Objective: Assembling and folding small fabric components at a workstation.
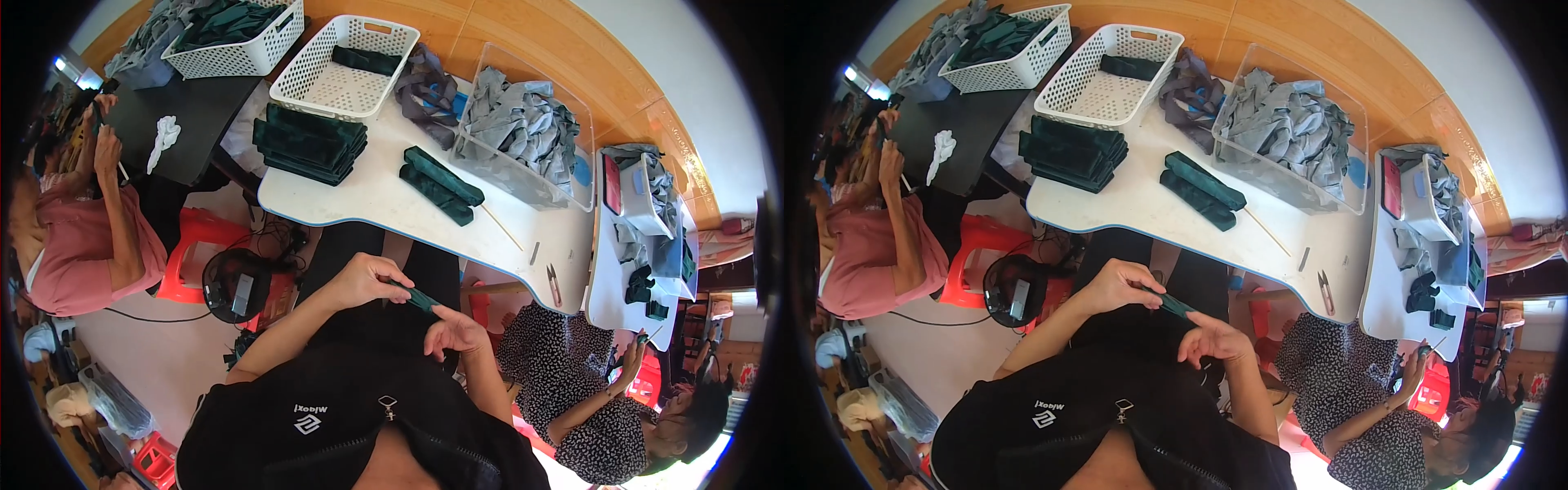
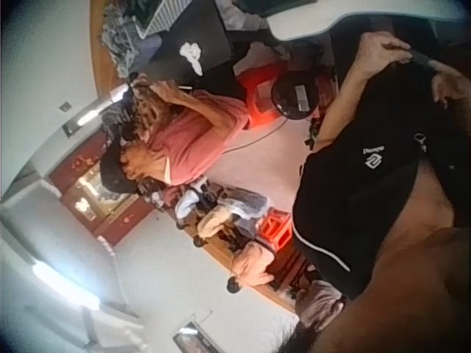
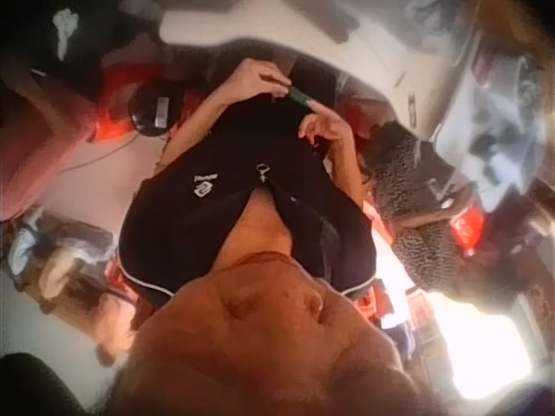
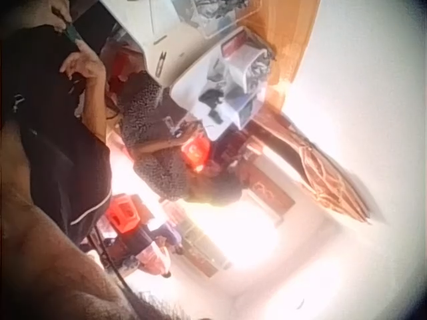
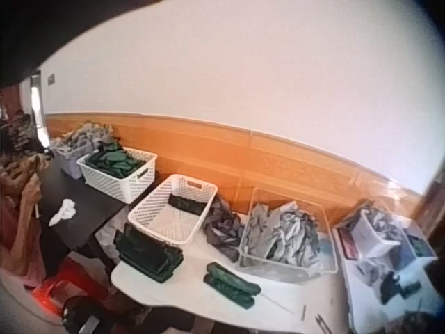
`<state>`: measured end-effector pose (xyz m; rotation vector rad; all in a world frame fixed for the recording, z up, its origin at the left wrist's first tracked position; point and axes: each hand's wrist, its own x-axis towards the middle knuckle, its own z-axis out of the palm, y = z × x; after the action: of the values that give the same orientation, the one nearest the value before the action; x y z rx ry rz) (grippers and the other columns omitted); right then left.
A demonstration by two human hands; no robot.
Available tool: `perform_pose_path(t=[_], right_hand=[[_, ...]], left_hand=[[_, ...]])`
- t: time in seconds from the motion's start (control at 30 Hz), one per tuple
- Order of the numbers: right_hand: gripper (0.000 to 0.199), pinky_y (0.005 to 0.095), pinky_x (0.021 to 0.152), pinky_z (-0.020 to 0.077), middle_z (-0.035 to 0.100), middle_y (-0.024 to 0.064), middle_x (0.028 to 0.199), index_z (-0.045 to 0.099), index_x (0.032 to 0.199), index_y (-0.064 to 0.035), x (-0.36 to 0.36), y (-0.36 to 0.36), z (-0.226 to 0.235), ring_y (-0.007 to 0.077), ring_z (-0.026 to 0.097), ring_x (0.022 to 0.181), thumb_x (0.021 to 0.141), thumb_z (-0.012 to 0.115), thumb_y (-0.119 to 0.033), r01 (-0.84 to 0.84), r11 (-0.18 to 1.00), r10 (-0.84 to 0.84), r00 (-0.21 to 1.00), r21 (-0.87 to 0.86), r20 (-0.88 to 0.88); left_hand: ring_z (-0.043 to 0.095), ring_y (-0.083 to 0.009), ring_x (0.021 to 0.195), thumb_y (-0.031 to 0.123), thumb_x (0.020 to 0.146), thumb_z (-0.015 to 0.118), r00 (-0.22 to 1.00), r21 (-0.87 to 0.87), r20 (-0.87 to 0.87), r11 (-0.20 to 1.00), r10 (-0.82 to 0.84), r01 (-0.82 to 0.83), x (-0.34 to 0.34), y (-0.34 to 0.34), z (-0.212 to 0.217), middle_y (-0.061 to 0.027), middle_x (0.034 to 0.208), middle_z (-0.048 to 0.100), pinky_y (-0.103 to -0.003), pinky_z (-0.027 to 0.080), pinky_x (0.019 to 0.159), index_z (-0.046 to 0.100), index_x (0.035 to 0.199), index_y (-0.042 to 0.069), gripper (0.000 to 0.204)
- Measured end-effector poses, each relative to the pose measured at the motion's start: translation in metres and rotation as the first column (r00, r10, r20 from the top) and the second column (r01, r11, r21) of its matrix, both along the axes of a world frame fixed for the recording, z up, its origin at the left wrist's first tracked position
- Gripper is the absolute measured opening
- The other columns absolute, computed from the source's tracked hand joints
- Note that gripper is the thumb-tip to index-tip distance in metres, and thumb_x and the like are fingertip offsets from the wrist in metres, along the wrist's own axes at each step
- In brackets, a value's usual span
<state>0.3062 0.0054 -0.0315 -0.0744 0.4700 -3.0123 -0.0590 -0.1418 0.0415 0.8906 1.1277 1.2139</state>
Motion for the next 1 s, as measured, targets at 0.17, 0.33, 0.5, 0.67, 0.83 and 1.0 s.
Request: perform_pose_path(t=[0.17, 0.33, 0.5, 0.67, 0.83, 1.0], right_hand=[[0.082, 0.0514, 0.101, 0.0758, 0.090, 0.0396, 0.145, 0.067, 0.196, -0.0114, 0.023, 0.054, -0.012, 0.0390, 0.092, 0.120, 0.123, 0.094, -0.037, 0.231, 0.927, -0.221, 0.973, 0.297, -0.067], [0.085, 0.0469, 0.110, 0.0716, 0.091, 0.0290, 0.152, 0.072, 0.187, 0.0044, 0.084, 0.105, -0.013, 0.0299, 0.090, 0.128, 0.120, 0.096, -0.042, 0.568, 0.745, -0.604, 0.797, 0.349, -0.008], [0.076, 0.0404, 0.121, 0.0649, 0.091, 0.0144, 0.159, 0.080, 0.182, -0.0039, -0.007, 0.107, 0.099, 0.0240, 0.086, 0.137, 0.115, 0.104, -0.031, 0.345, 0.177, -0.776, 0.625, 0.922, -0.085], [0.053, 0.0365, 0.124, 0.0641, 0.091, 0.0084, 0.150, 0.089, 0.165, -0.0015, -0.020, 0.168, 0.104, 0.0209, 0.084, 0.142, 0.117, 0.103, -0.016, -0.102, 0.102, -0.883, 0.449, 0.990, 0.138], [0.034, 0.0399, 0.113, 0.0690, 0.094, 0.0144, 0.133, 0.096, 0.151, -0.0021, -0.046, 0.203, 0.201, 0.0268, 0.089, 0.118, 0.118, 0.099, -0.009, -0.015, -0.533, -0.800, 0.333, 0.846, -0.498], [0.031, 0.0547, 0.119, 0.0645, 0.092, 0.0105, 0.143, 0.098, 0.143, -0.0090, -0.098, 0.311, 0.281, 0.0390, 0.081, 0.130, 0.112, 0.096, -0.006, -0.212, -0.832, -0.543, 0.505, 0.513, -0.672]], left_hand=[[0.098, -0.0218, 0.105, -0.004, 0.115, 0.099, 0.999, 0.030, -0.040, 1.000, -0.009, 0.010, 0.027, 0.044, 0.021, -0.0144, 0.119, 0.095, -0.033, 0.080, 0.095, 0.099, 0.134, -0.007, 0.019], [0.098, -0.0228, 0.099, -0.004, 0.119, 0.095, 0.978, 0.020, 0.051, 0.979, 0.203, -0.204, 0.015, 0.089, 0.053, -0.0173, 0.121, 0.099, -0.034, 0.081, 0.092, 0.097, 0.135, -0.008, 0.017], [0.097, -0.0223, 0.097, -0.003, 0.119, 0.096, 0.972, 0.020, 0.156, 0.984, 0.173, -0.178, 0.053, 0.149, 0.064, -0.0164, 0.117, 0.098, -0.034, 0.081, 0.091, 0.097, 0.136, -0.007, 0.018], [0.096, -0.0270, 0.114, 0.001, 0.117, 0.097, 0.936, 0.010, -0.080, 0.940, 0.342, -0.342, 0.027, 0.195, 0.043, -0.0215, 0.140, 0.095, -0.038, 0.078, 0.098, 0.091, 0.160, -0.002, 0.044], [0.092, -0.0285, 0.125, 0.006, 0.119, 0.096, 0.945, 0.074, -0.102, 0.949, 0.312, -0.306, 0.057, 0.193, 0.066, -0.0215, 0.147, 0.092, -0.040, 0.074, 0.106, 0.089, 0.164, -0.002, 0.046], [0.086, -0.0303, 0.137, 0.012, 0.121, 0.094, 0.949, 0.145, -0.122, 0.951, 0.290, -0.272, 0.109, 0.176, 0.094, -0.0215, 0.155, 0.089, -0.043, 0.068, 0.117, 0.086, 0.168, -0.002, 0.049]])
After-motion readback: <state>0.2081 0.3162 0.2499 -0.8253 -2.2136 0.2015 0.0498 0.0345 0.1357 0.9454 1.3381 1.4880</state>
